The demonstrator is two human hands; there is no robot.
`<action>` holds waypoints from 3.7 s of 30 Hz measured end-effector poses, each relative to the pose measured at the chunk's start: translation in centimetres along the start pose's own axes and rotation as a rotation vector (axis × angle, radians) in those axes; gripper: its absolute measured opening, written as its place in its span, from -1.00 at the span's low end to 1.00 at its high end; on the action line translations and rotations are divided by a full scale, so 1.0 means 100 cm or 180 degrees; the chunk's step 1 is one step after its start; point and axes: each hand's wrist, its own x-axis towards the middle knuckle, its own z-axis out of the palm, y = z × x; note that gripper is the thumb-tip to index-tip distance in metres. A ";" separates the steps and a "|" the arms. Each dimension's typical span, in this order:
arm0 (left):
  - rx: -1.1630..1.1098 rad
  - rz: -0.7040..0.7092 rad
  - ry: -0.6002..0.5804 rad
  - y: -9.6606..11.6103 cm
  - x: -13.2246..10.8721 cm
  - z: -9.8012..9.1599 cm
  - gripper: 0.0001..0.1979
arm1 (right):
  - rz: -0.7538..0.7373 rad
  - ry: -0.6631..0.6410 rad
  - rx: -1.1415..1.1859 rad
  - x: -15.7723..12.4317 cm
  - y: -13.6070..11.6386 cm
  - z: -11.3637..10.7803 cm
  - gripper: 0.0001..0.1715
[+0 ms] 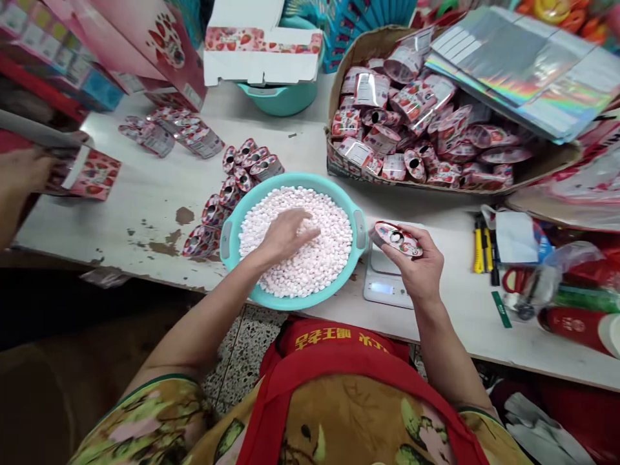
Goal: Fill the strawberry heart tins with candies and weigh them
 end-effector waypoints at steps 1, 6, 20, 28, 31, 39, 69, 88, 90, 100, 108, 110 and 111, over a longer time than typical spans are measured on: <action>0.0426 0.0113 -0.0286 0.001 -0.001 0.006 -0.42 | 0.0081 0.0135 -0.0110 0.002 0.011 -0.006 -0.44; 0.1295 0.0317 -0.0610 0.016 -0.004 0.025 -0.33 | 0.0282 -0.0121 -0.0588 0.006 0.051 -0.022 -0.48; 0.1246 0.0118 -0.0576 0.019 0.002 0.028 -0.52 | -0.0036 -0.1064 -0.2719 0.286 0.067 -0.020 -0.26; 0.1506 0.0209 -0.0646 0.023 0.001 0.023 -0.50 | 0.0101 -0.0964 -0.2824 0.279 0.063 -0.017 -0.19; 0.1512 0.0237 -0.0633 0.023 0.001 0.021 -0.51 | -0.0776 -0.0549 -0.1961 0.217 0.023 -0.043 -0.17; 0.1275 0.0440 -0.0525 0.021 -0.009 0.016 -0.56 | -0.0131 -0.0735 -0.1293 0.029 0.057 -0.061 0.06; -0.6149 -0.2002 0.0781 0.046 -0.001 0.036 -0.83 | 0.0929 -0.2508 0.0261 0.052 -0.040 0.074 -0.47; 0.0347 0.0081 0.0790 0.010 -0.020 0.011 -0.72 | 0.0542 -0.0450 -0.0180 0.008 0.068 -0.046 -0.37; 0.0399 0.0095 0.0800 0.012 -0.024 0.011 -0.71 | 0.0495 -0.0476 -0.0556 0.007 0.075 -0.052 -0.39; 0.0413 0.0196 0.0794 0.012 -0.047 0.014 -0.69 | 0.0262 -0.0307 -0.0957 -0.003 0.064 -0.071 -0.22; 0.0409 0.0081 0.0704 0.007 -0.060 0.021 -0.67 | 0.0638 0.1151 -0.0360 -0.037 0.089 -0.088 -0.49; 0.0430 0.0063 0.0722 0.007 -0.059 0.021 -0.67 | 0.0675 0.1262 -0.0310 -0.042 0.093 -0.090 -0.50; 0.0445 0.0067 0.0720 0.006 -0.059 0.021 -0.67 | 0.0699 0.1291 -0.0307 -0.043 0.095 -0.091 -0.50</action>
